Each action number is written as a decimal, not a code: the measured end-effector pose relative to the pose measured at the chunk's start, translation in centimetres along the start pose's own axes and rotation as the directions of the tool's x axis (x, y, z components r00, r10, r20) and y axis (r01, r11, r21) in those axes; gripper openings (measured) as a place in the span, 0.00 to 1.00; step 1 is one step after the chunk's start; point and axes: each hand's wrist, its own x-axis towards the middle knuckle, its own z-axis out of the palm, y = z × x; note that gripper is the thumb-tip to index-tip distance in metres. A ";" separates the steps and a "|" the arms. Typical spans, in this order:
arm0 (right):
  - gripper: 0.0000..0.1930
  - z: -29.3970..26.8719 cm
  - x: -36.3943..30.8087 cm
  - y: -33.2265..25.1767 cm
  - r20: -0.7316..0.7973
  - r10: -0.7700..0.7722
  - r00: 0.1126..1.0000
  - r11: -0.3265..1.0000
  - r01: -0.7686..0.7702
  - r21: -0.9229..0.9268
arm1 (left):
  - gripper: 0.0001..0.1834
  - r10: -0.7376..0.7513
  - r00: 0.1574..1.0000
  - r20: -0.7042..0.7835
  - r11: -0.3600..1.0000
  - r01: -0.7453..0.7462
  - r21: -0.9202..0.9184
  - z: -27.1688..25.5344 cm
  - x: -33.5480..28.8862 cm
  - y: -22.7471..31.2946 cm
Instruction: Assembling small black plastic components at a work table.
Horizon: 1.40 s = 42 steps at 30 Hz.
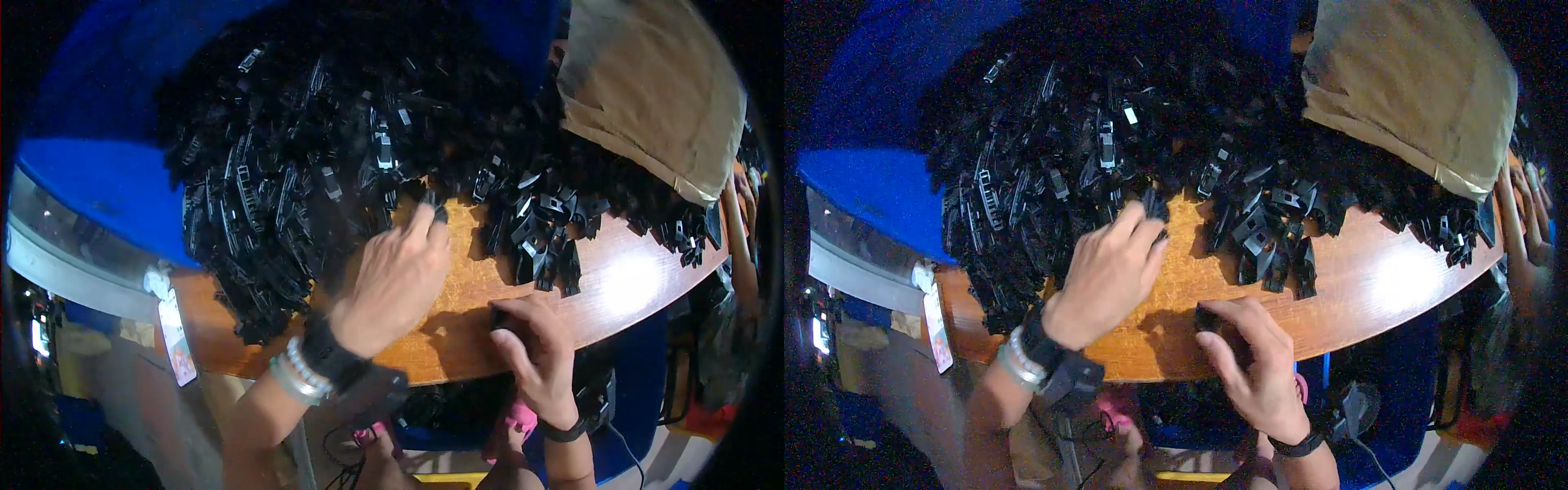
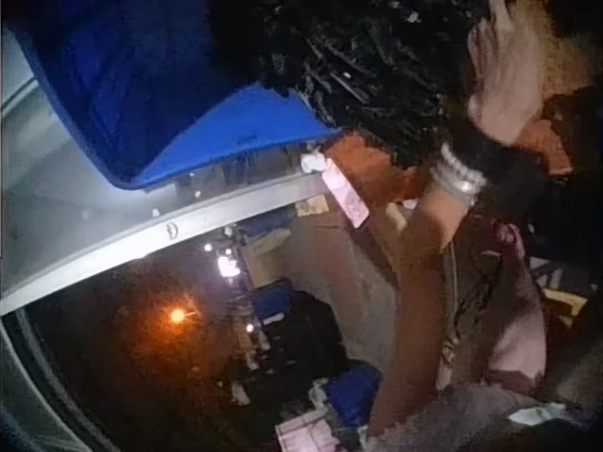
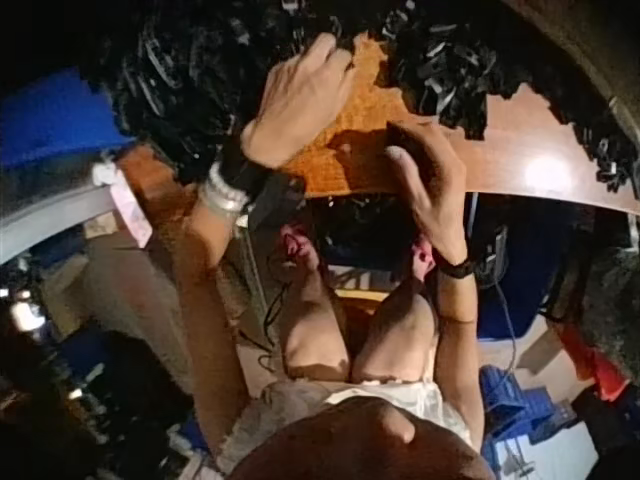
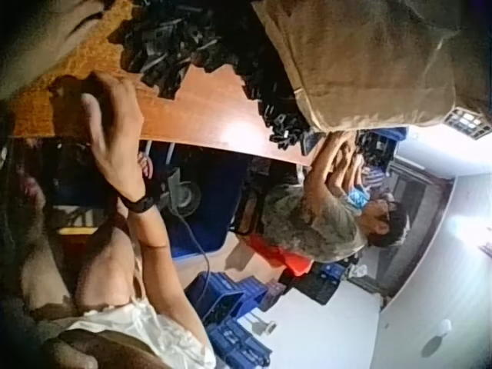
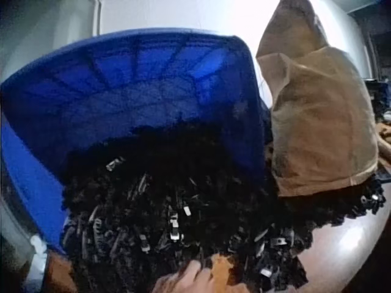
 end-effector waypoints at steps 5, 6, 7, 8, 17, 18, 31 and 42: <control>0.18 -0.8 -1.6 -1.1 0.097 0.438 0.894 0.663 -0.394 0.637 | 0.20 0.014 0.995 0.095 0.997 -0.007 -0.079 -2.8 -4.5 1.6; 0.19 -1.1 -1.5 -1.0 0.138 0.453 0.881 0.568 -0.404 0.717 | 0.20 0.047 0.994 0.097 0.995 -0.038 -0.096 -3.2 -4.9 1.7; 0.20 -1.2 -1.3 -1.1 0.179 0.464 0.868 0.466 -0.411 0.784 | 0.21 0.080 0.992 0.097 0.991 -0.069 -0.116 -3.5 -5.2 1.9; 0.20 -1.2 -1.3 -1.2 0.179 0.464 0.868 0.468 -0.411 0.782 | 0.20 0.139 0.987 0.074 0.990 -0.138 -0.018 -3.6 -5.1 2.1; 0.21 -0.8 -1.9 0.7 -0.153 0.040 0.987 0.997 -0.050 -0.064 | 0.13 0.498 0.859 -0.120 0.861 -0.473 0.187 -0.6 -5.9 4.2; 0.19 -0.5 -1.9 -0.1 -0.221 0.151 0.963 0.986 -0.162 -0.033 | 0.13 0.496 0.860 -0.118 0.858 -0.465 0.217 -0.4 -6.6 4.6; 0.18 -1.4 -2.6 -0.1 -0.004 0.098 0.995 0.954 -0.095 -0.283 | 0.20 0.052 0.982 -0.180 0.953 -0.103 -0.285 0.0 -7.7 4.5; 0.15 0.5 -2.5 -0.9 0.005 0.120 0.993 0.941 -0.112 -0.318 | 0.17 0.061 0.981 -0.185 0.913 -0.130 -0.386 -0.2 -7.6 4.5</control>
